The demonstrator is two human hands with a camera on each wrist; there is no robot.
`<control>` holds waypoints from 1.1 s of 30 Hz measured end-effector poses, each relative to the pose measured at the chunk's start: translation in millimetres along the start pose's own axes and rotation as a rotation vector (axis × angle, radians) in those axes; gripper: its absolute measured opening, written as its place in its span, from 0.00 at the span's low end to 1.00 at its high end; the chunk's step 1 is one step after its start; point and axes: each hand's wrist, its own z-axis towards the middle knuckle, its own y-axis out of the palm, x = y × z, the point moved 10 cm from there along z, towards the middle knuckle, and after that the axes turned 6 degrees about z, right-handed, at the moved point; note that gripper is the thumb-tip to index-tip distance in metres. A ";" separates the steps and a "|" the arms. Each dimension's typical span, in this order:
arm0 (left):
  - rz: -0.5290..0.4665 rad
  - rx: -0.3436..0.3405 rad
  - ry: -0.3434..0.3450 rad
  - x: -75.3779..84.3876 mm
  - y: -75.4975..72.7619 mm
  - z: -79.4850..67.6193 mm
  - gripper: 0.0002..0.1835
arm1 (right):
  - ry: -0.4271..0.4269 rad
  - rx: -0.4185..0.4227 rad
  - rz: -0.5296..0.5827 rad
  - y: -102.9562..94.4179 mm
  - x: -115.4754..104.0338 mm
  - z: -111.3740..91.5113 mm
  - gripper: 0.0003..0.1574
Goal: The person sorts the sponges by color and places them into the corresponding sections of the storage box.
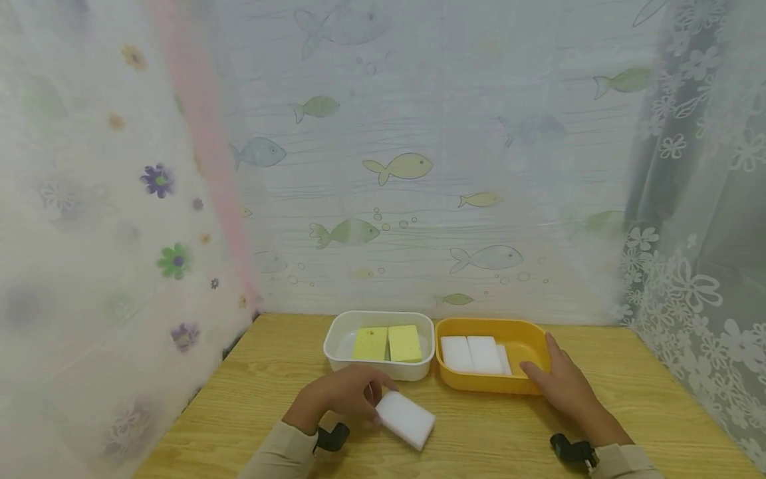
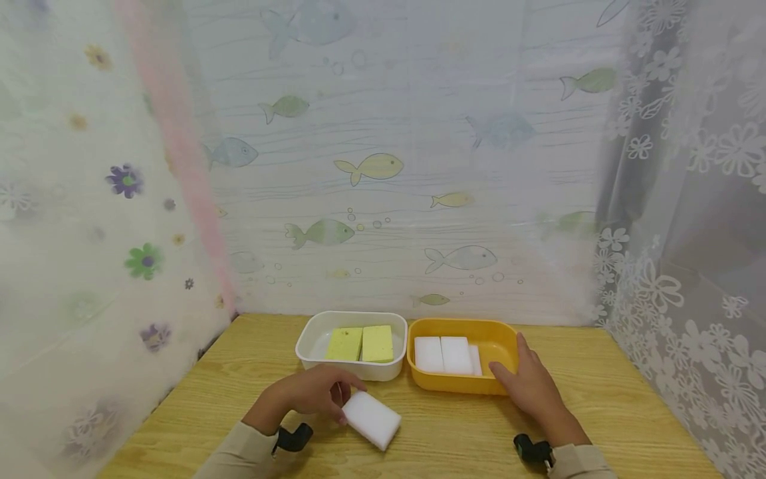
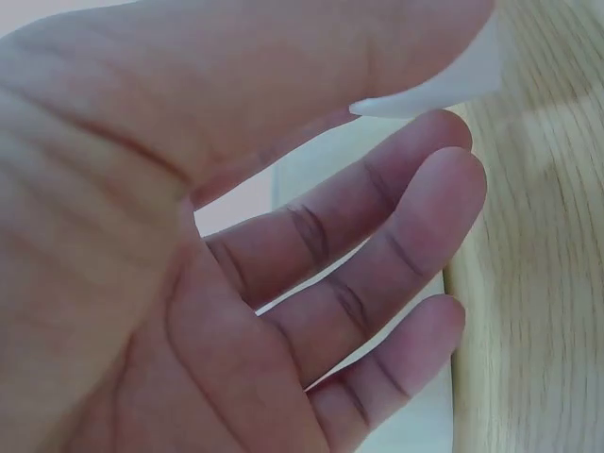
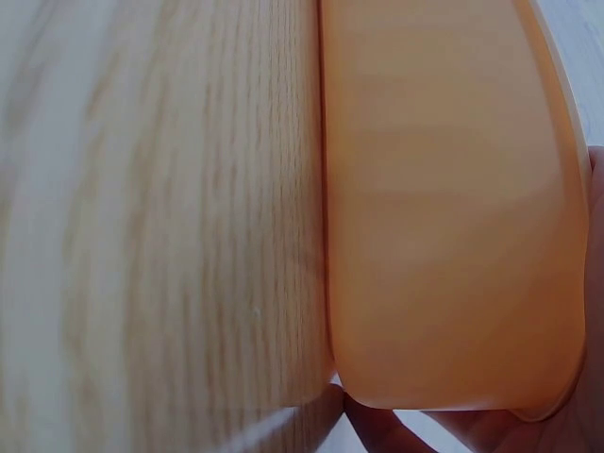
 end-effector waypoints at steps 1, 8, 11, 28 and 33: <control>0.003 0.003 0.009 0.7 -0.3 0.6 0.31 | 0.001 0.001 0.000 -0.1 0.0 0.0 0.69; 0.025 0.035 0.039 2.7 -2.2 2.2 0.31 | 0.004 -0.004 0.008 0.5 1.4 0.1 0.69; 0.032 0.052 0.035 3.6 -4.2 2.3 0.32 | 0.003 -0.004 0.012 0.8 2.1 0.5 0.69; 0.051 0.165 0.098 18.6 -20.4 0.8 0.29 | 0.007 0.001 0.003 0.1 0.0 -0.1 0.69; 0.052 0.184 0.100 18.9 -22.3 1.3 0.30 | 0.008 0.006 0.002 -0.2 0.5 -0.2 0.68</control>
